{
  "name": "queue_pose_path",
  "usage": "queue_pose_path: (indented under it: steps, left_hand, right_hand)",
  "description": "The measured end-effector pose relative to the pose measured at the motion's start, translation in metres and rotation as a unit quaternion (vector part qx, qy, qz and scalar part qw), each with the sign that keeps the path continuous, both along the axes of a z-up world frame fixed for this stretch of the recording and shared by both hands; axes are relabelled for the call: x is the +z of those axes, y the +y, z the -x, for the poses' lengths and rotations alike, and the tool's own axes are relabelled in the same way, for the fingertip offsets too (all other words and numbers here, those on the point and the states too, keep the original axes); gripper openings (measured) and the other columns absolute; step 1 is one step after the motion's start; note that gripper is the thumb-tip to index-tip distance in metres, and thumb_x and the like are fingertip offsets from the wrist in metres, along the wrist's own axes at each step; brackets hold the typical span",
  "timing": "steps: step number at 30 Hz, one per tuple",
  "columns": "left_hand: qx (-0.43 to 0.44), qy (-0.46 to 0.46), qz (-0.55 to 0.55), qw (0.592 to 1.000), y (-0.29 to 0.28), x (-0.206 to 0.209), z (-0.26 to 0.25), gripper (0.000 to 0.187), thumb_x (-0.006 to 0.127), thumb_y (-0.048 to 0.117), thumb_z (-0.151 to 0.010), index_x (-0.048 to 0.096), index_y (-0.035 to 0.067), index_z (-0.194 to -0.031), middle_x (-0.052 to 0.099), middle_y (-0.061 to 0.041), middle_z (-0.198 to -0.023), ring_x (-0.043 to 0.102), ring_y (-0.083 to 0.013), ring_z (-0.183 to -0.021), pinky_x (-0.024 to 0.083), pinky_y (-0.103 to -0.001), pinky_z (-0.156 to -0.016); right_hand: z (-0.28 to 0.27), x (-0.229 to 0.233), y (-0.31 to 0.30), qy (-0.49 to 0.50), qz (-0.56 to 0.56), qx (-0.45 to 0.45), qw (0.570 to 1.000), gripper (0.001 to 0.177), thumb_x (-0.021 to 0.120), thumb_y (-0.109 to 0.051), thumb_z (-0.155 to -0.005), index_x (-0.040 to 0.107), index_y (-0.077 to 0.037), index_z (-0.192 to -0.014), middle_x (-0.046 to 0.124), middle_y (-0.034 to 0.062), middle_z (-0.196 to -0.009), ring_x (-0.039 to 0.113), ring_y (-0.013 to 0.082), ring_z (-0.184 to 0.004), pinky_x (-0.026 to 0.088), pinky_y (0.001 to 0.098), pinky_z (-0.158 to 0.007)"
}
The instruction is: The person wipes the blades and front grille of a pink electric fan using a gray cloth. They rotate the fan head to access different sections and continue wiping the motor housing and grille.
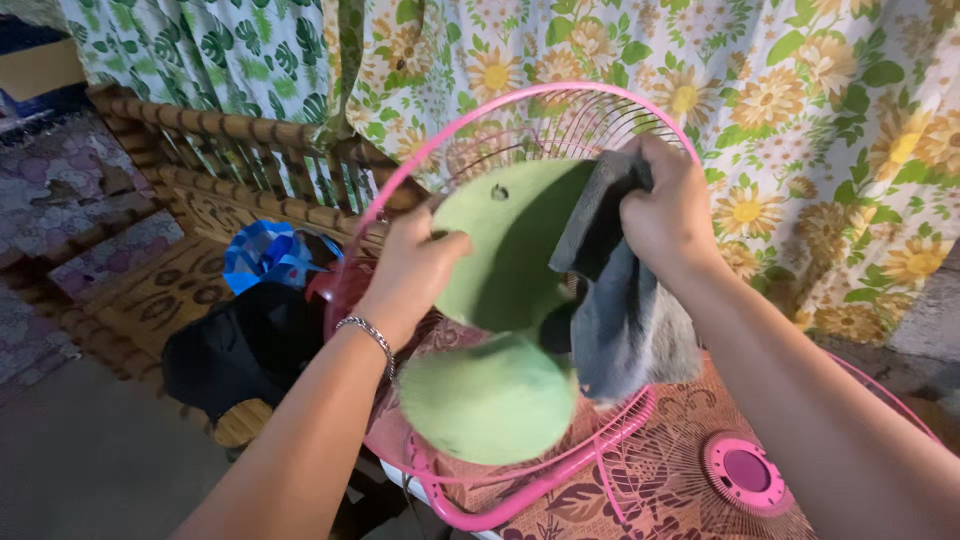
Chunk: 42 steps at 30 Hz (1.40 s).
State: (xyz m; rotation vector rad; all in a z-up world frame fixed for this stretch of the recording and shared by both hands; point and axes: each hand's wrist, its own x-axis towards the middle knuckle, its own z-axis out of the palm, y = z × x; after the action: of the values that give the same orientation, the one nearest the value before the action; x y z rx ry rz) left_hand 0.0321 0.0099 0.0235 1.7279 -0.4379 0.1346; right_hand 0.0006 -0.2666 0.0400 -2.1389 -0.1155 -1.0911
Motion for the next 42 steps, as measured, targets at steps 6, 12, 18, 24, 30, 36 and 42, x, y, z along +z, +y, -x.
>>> queue_pose_path:
  steps: [6,12,18,24,30,36,42]
  left_hand:
    - [0.081,-0.234,-0.096,0.964,-0.003,0.012,0.011,0.038,0.067,0.015,-0.083,0.068,0.001,-0.118,0.073,-0.015,-0.107,0.071,-0.0229,-0.09,0.054,-0.034,-0.079]
    - [0.256,-0.477,-0.119,0.832,-0.029,0.001,0.041,0.039,0.074,0.01,-0.08,0.065,-0.003,-0.115,0.067,-0.019,-0.105,0.061,-0.0371,-0.095,0.048,-0.047,-0.085]
    - [0.061,0.276,0.173,0.944,-0.051,0.008,0.056,0.054,0.062,0.063,-0.088,0.054,0.01,-0.086,0.056,-0.008,-0.083,0.066,-0.0242,-0.079,0.048,-0.04,-0.061]
    - [-0.1,0.499,0.247,0.825,-0.065,0.027,0.042,0.075,0.053,0.084,-0.08,0.044,0.01,-0.09,0.051,-0.009,-0.096,0.069,-0.0379,-0.1,0.062,-0.058,-0.081]
    - [-0.261,0.611,0.311,0.68,-0.06,0.036,0.012,0.075,0.054,0.053,-0.092,0.049,-0.01,-0.132,0.03,-0.039,-0.155,0.035,-0.0618,-0.134,0.053,-0.066,-0.094]
    - [-0.205,0.659,0.486,0.536,-0.056,0.022,0.01,0.063,0.043,0.026,-0.104,0.03,-0.02,-0.146,0.0,-0.043,-0.156,0.028,-0.0519,-0.144,0.048,-0.063,-0.096]
    - [-0.293,0.619,0.476,0.552,-0.048,0.007,0.015,0.054,0.042,0.018,-0.107,0.03,-0.018,-0.146,0.003,-0.041,-0.159,0.023,-0.0543,-0.146,0.053,-0.052,-0.091]
  right_hand:
    - [0.025,-0.05,-0.018,0.023,-0.01,-0.059,0.998,0.068,0.053,0.003,-0.068,0.057,0.002,-0.136,0.069,0.0278,-0.112,0.067,0.0386,-0.109,0.049,0.0434,-0.094]
    - [0.064,-0.094,-0.023,0.137,-0.13,-0.076,0.979,0.067,0.05,0.007,-0.069,0.057,-0.003,-0.136,0.072,0.0233,-0.109,0.069,0.0355,-0.105,0.05,0.0395,-0.092]
    - [0.085,-0.111,-0.027,0.106,-0.103,-0.045,0.988,0.068,0.052,0.013,-0.067,0.053,0.001,-0.134,0.07,0.0215,-0.116,0.067,0.0293,-0.112,0.048,0.0354,-0.094]
    - [0.085,-0.122,-0.034,0.165,-0.162,0.005,0.973,0.059,0.047,0.019,-0.069,0.059,0.001,-0.124,0.074,0.0177,-0.107,0.069,0.0216,-0.108,0.05,0.0292,-0.092]
    - [0.085,-0.118,-0.038,0.212,-0.184,0.014,0.96,0.077,0.047,0.018,-0.069,0.05,-0.007,-0.142,0.074,0.0128,-0.103,0.069,0.0206,-0.096,0.052,0.0311,-0.082]
    - [0.101,-0.116,-0.036,0.241,-0.109,0.0,0.964,0.045,0.063,0.005,-0.081,0.059,-0.002,-0.125,0.074,0.0168,-0.097,0.072,0.0252,-0.096,0.053,0.0357,-0.083]
    - [0.119,-0.105,-0.045,0.429,0.031,-0.026,0.902,0.046,0.066,-0.002,-0.078,0.057,-0.005,-0.123,0.07,0.0227,-0.088,0.069,0.0319,-0.088,0.055,0.0439,-0.079]
